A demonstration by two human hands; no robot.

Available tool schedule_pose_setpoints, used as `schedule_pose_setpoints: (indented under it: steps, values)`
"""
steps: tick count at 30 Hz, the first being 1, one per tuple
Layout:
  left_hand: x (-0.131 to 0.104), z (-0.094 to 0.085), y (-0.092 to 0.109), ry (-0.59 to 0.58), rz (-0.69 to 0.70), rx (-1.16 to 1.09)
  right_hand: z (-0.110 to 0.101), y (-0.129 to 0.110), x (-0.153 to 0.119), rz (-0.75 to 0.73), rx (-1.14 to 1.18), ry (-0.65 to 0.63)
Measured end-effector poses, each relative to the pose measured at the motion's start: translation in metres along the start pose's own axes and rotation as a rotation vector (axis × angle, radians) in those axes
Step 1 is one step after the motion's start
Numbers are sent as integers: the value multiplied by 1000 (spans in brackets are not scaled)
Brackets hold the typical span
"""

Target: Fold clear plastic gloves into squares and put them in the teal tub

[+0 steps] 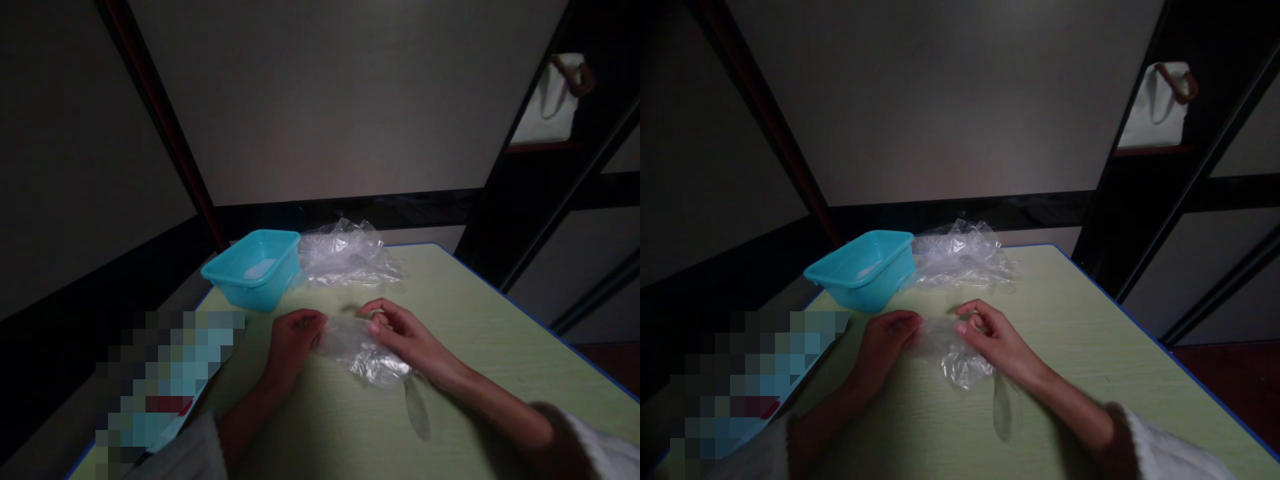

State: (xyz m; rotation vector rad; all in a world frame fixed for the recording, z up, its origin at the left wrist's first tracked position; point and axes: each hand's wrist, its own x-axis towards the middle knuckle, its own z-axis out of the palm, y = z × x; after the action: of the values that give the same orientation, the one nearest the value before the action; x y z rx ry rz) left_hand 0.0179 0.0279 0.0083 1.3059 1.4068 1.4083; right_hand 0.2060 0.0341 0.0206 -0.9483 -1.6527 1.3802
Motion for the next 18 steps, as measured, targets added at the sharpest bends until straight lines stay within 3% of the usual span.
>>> schedule_pose_setpoints:
  steps: [3, 8, 11, 15, 18]
  values:
    - [4, -2, -1, 56, 46, 41, -2, 4, 0, -111, -160, -1]
    - [5, -3, 1, 134, 151, 147, 1, 2, -9, -471, -782, -49]
    - [4, -3, 0, 130, 212, 211, 7, -1, -14, -596, -997, -135]
    - [4, -3, -1, 60, 182, 203, 10, -1, -15, -595, -1027, -114]
    - [3, -2, -2, 24, 134, 198, 8, 0, -11, -476, -765, -22]
